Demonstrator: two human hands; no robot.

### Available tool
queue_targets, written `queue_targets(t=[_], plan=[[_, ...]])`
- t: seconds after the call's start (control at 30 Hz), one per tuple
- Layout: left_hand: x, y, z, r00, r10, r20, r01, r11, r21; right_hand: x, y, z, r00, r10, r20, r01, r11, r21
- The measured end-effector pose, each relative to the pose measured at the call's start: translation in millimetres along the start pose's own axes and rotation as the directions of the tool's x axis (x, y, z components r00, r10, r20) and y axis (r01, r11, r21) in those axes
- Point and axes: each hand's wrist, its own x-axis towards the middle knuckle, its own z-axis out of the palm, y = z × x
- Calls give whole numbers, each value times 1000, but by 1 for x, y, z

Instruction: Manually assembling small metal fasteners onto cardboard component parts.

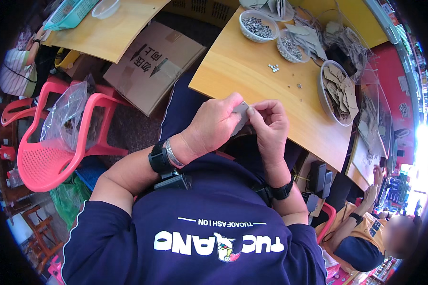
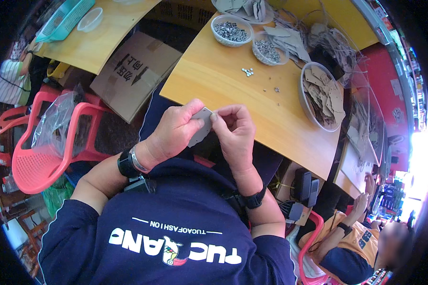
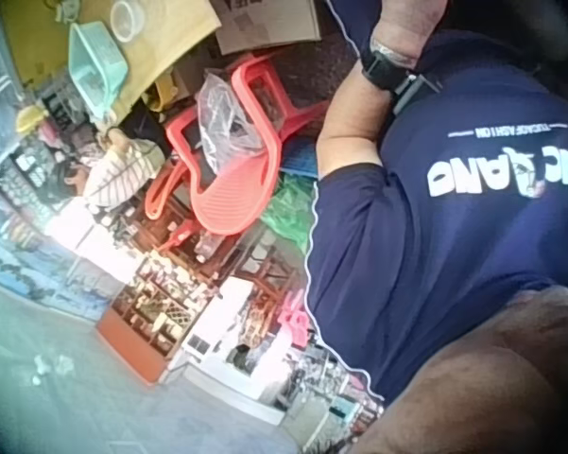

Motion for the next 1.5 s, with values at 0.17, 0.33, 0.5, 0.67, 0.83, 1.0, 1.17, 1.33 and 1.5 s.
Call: queue_targets(t=[0.17, 0.33, 0.5, 0.67, 0.83, 1.0, 1.17, 1.33, 1.5], plan=[[1, -4, -1, 985, -163, 62, 172, 968, -185, 2, -3, 0, 995, 95, 26, -97, 993, 62], [9, 0, -2, 982, -168, 82, 181, 963, -198, 5, -8, -3, 998, 50, 25, -50, 999, 6], [7, 5, -3, 990, -126, 70, 133, 985, -109, 5, -12, -5, 991, 115, 74, -118, 992, 44], [0, 5, -2, 978, -183, 99, 197, 968, -157, 9, 0, -12, 981, 101, 165, -115, 990, 79], [-9, 1, 4, 967, -247, 58, 253, 922, -294, 9, 0, -11, 971, 54, 235, -42, 998, -57], [-7, 19, 6, 984, -161, 70, 174, 943, -285, 4, -25, -19, 971, 8, 237, 13, 996, -87], [-20, 41, 10, 995, -92, -25, 85, 972, -218, -3, -41, -19, 964, -48, 263, 71, 994, -79], [-42, 50, 9, 996, -30, -86, 27, 999, -47, -15, -47, -9, 949, -154, 276, 217, 952, -214], [-58, 52, 6, 992, -80, -102, 67, 990, -126, -29, -52, 1, 931, -273, 243, 346, 874, -342]])
